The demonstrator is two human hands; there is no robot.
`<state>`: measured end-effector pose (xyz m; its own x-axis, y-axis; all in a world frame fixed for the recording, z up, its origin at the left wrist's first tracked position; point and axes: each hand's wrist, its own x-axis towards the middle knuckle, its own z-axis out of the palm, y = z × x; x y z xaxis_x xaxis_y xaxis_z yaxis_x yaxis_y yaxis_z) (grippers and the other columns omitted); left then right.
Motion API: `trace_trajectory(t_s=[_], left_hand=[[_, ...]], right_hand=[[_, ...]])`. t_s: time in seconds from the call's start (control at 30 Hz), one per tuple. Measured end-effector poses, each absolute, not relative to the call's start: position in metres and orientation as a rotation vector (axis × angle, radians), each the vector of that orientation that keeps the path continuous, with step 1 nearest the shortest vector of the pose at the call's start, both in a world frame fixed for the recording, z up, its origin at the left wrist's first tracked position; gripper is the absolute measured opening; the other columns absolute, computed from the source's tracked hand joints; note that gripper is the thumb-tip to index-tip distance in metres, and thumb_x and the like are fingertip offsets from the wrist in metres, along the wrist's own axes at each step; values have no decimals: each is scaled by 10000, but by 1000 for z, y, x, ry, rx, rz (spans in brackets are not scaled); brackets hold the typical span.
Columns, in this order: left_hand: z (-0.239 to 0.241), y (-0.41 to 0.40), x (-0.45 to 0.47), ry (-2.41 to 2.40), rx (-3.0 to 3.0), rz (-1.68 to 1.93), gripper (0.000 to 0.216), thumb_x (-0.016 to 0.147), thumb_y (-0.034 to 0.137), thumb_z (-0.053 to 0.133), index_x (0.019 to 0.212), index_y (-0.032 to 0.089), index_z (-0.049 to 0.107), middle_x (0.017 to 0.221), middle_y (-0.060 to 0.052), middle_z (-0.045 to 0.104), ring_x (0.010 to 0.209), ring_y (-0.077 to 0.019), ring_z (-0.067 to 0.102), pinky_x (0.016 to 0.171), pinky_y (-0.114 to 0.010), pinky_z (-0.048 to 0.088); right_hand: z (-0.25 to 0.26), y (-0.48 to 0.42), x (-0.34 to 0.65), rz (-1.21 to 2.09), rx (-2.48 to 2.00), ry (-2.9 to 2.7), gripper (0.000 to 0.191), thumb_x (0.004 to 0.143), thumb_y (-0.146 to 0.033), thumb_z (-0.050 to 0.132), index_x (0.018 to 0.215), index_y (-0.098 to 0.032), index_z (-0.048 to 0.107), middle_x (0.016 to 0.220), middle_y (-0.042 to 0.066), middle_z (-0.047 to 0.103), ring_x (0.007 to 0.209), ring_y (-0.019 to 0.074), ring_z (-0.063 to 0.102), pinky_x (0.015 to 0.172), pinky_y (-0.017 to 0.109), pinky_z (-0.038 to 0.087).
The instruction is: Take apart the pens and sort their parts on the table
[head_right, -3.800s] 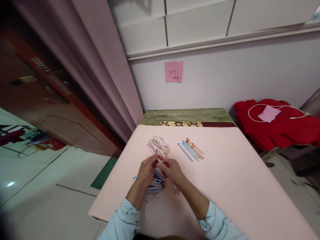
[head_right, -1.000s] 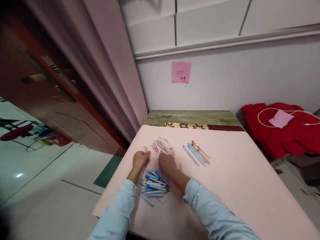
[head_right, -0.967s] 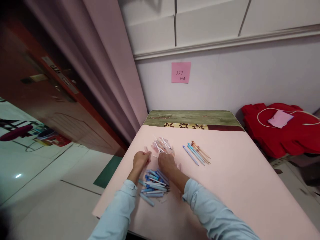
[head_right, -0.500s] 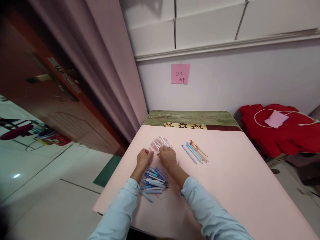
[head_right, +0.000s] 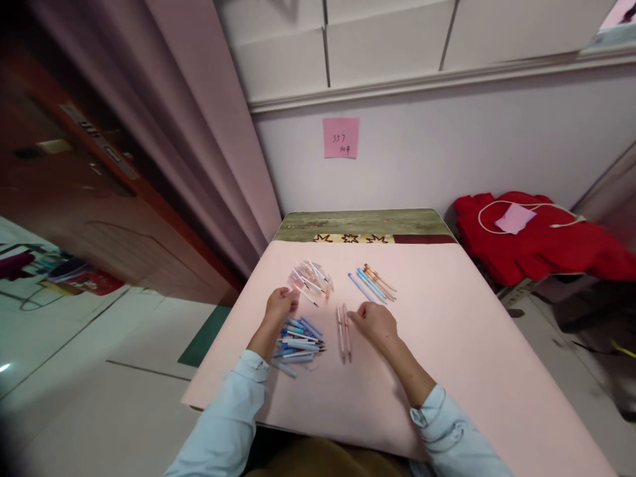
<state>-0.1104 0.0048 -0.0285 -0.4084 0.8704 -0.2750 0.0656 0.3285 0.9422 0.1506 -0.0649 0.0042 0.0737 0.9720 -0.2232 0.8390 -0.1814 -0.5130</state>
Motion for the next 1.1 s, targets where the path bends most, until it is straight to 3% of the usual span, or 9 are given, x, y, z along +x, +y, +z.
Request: trace_trajectory(t_s=[0.1, 0.23, 0.4, 0.57, 0.7, 0.8, 0.93, 1.1], left_hand=[[-22, -6, -109, 1711, 843, 1149, 279, 745, 245, 726, 969, 158, 585, 759, -28, 655, 548, -126, 611, 541, -241, 474], [-6, -19, -114, 1685, 833, 1181, 218, 757, 225, 701, 929, 151, 590, 757, -29, 653, 546, -123, 625, 525, -233, 472], [16, -30, -117, 1644, 810, 1233, 194, 760, 216, 680, 921, 145, 597, 787, -43, 669, 545, -120, 628, 525, -241, 476], [22, -39, -107, 1549, 818, 1218, 204, 742, 265, 702, 881, 139, 622, 755, -49, 678, 533, -114, 612, 525, -236, 462], [21, -44, -90, 1472, 820, 1196, 310, 713, 373, 743, 877, 129, 644, 770, -71, 691, 553, -119, 607, 545, -246, 458], [22, -44, -71, 1390, 813, 1154, 409, 697, 461, 758, 916, 125, 677, 875, -110, 717, 648, -136, 634, 594, -250, 455], [25, -35, -53, 1170, 753, 1136, 481, 704, 505, 756, 1046, 171, 702, 1084, -110, 706, 844, -151, 645, 688, -246, 443], [30, -21, -59, 1043, 716, 1239, 425, 690, 416, 801, 996, 131, 725, 1057, -138, 714, 693, -141, 641, 677, -276, 485]], right_hand=[[6, -80, 142, 818, -2121, -1911, 366, 763, -561, 658, 667, -209, 679, 734, 66, 707, 694, 199, 626, 550, 271, 308], [9, -85, 128, 872, -2163, -1895, 283, 694, -492, 732, 663, -212, 701, 749, 76, 721, 692, 205, 640, 552, 270, 324], [8, -86, 131, 1096, -2074, -1803, 335, 784, -412, 631, 520, -208, 662, 562, 51, 677, 557, 158, 611, 540, 262, 336], [4, -92, 141, 940, -2064, -1810, 291, 761, -293, 569, 490, -205, 630, 548, 49, 659, 550, 160, 583, 524, 263, 316], [-1, -81, 142, 841, -1879, -1647, 190, 745, -268, 542, 575, -199, 593, 592, 41, 652, 579, 166, 572, 539, 258, 334], [-5, -59, 127, 1128, -1477, -1372, 165, 791, -331, 513, 704, -200, 560, 607, 14, 634, 541, 149, 553, 545, 254, 380], [-5, -31, 92, 1527, -996, -1056, 270, 795, -456, 582, 788, -187, 565, 621, -26, 574, 500, 104, 481, 509, 229, 371], [0, -15, 67, 1945, -782, -950, 393, 767, -557, 673, 834, -179, 590, 634, -48, 527, 463, 60, 401, 457, 190, 306]])
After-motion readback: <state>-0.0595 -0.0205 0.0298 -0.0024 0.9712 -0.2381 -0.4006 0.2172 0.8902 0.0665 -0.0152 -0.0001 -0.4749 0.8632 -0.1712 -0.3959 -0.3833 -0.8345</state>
